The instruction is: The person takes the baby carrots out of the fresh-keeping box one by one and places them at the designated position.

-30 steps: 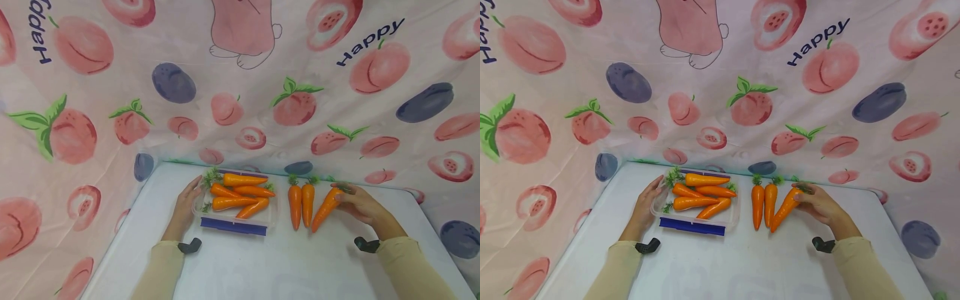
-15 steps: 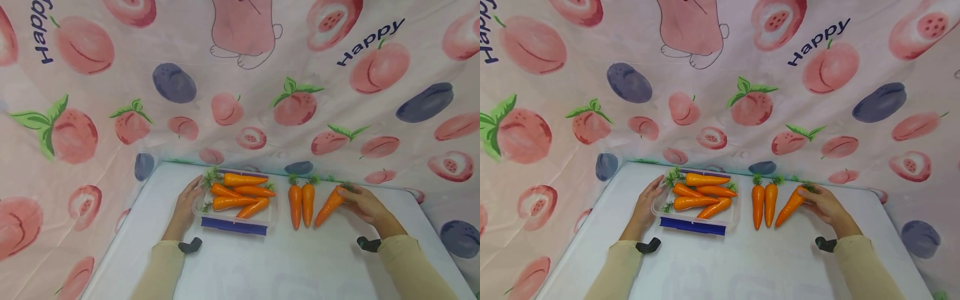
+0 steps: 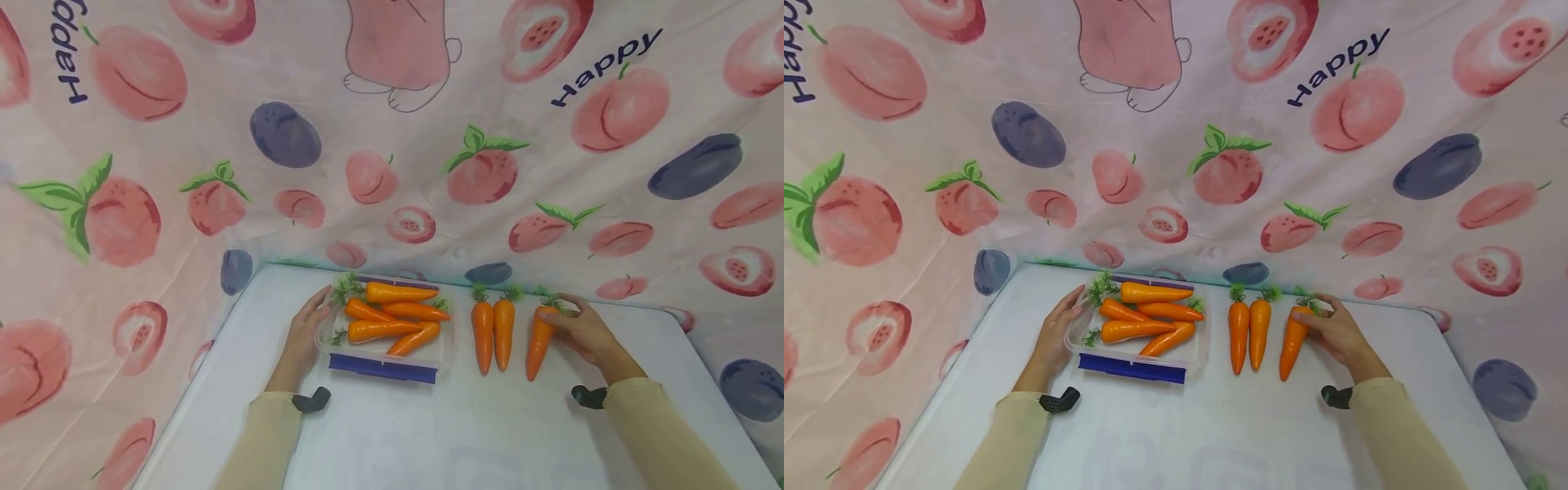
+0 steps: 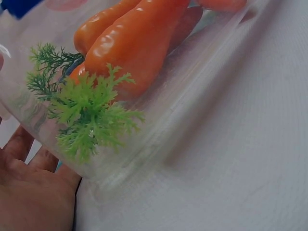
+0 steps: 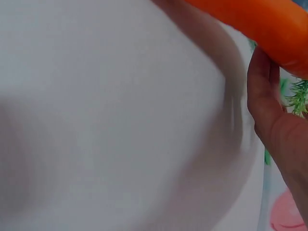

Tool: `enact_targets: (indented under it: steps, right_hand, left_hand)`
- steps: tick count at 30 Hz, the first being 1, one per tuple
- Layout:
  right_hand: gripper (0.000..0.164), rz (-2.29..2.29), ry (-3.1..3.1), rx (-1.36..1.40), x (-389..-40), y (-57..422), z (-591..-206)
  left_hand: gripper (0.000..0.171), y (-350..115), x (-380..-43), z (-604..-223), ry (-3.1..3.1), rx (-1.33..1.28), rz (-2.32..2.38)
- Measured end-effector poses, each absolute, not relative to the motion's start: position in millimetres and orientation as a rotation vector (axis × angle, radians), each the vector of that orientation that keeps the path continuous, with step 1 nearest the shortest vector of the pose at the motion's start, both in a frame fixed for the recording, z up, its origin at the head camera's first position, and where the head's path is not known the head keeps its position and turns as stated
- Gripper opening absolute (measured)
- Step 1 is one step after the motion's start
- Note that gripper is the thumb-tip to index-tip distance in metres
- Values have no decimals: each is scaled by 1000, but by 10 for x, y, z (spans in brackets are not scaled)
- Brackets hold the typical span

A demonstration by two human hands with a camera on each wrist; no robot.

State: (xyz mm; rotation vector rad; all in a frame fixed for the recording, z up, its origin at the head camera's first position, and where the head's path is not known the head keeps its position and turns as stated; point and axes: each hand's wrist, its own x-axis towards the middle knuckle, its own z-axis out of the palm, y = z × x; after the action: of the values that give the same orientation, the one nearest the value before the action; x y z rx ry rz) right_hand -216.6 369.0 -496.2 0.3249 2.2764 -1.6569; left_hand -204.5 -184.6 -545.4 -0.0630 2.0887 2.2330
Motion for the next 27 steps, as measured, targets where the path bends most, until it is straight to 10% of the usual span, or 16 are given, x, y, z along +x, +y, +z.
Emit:
enact_targets:
  steps: [27]
  right_hand:
    - [89, -1524, 2379, 502, -2332, 3331, -5081]
  left_hand:
    - [47, -1839, -2032, -5449, 2079, -59, 2247]
